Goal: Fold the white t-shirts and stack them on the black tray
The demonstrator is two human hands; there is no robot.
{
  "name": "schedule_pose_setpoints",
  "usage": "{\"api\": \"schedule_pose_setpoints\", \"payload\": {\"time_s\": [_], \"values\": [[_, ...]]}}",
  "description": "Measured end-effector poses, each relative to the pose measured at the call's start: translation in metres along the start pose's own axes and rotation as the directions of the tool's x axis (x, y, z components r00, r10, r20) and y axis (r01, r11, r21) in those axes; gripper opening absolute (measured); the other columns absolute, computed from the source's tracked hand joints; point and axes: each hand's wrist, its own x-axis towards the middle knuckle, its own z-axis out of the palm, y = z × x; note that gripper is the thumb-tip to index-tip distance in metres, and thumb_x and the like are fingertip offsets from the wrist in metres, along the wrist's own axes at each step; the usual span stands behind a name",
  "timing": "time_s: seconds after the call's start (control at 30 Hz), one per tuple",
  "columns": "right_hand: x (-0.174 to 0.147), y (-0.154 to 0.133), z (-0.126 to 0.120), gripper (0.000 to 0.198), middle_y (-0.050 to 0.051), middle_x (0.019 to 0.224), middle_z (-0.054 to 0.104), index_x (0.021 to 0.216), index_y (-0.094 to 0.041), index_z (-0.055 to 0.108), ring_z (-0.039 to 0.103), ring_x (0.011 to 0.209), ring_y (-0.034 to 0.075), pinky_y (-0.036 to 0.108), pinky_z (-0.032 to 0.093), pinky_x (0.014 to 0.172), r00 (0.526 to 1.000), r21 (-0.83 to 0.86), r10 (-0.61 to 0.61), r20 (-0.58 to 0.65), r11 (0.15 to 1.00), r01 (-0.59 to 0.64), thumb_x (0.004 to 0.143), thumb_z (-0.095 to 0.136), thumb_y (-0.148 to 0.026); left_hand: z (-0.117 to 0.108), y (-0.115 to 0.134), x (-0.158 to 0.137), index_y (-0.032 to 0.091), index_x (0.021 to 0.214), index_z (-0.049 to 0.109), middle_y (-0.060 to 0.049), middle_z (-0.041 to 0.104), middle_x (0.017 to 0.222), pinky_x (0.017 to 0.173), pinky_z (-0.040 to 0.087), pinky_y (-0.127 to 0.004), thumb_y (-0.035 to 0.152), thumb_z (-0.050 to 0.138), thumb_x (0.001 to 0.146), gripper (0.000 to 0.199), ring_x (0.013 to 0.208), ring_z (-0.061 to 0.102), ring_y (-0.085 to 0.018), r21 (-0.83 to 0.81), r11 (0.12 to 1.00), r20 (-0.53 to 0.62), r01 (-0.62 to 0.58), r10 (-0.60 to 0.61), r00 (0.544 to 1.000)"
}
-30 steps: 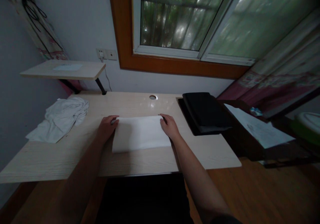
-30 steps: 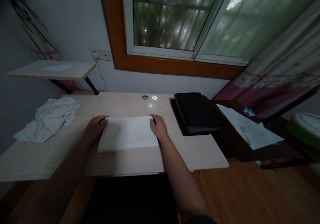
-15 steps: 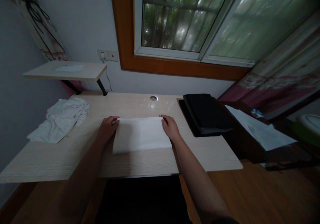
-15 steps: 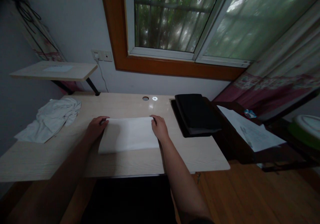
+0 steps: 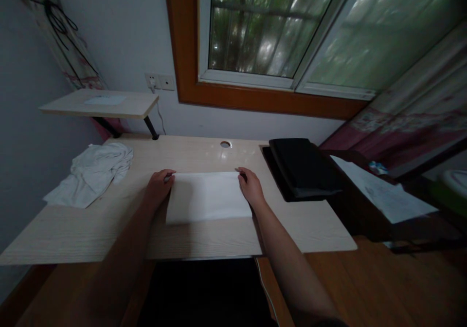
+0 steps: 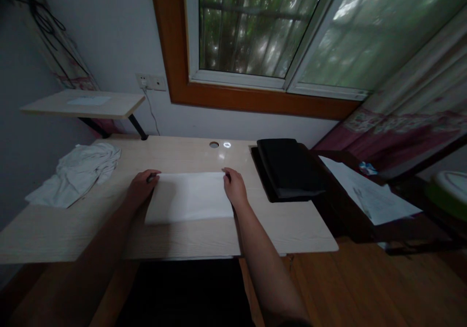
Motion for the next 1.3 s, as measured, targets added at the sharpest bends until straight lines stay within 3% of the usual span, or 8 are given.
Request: {"api": "schedule_pose_setpoints", "payload": {"time_s": [1.3], "values": [[0.0015,-0.0056,-0.005,0.035,0.01,0.11,0.071,0.117,-0.02,0.07,0.063,0.104,0.026,0.045,0.049,0.101,0.999,-0.032,-0.045,0.016,0.998,0.046,0.091,0.048,-0.022,-0.0021,0.0037,0.0012,0.023,0.109,0.071,-0.008,0.073,0.11,0.104,0.048,-0.044,0.039,0.05,0.09,0.033,0.107,0.063,-0.027,0.007,1.0,0.017,0.008,-0.008,1.0]]}}
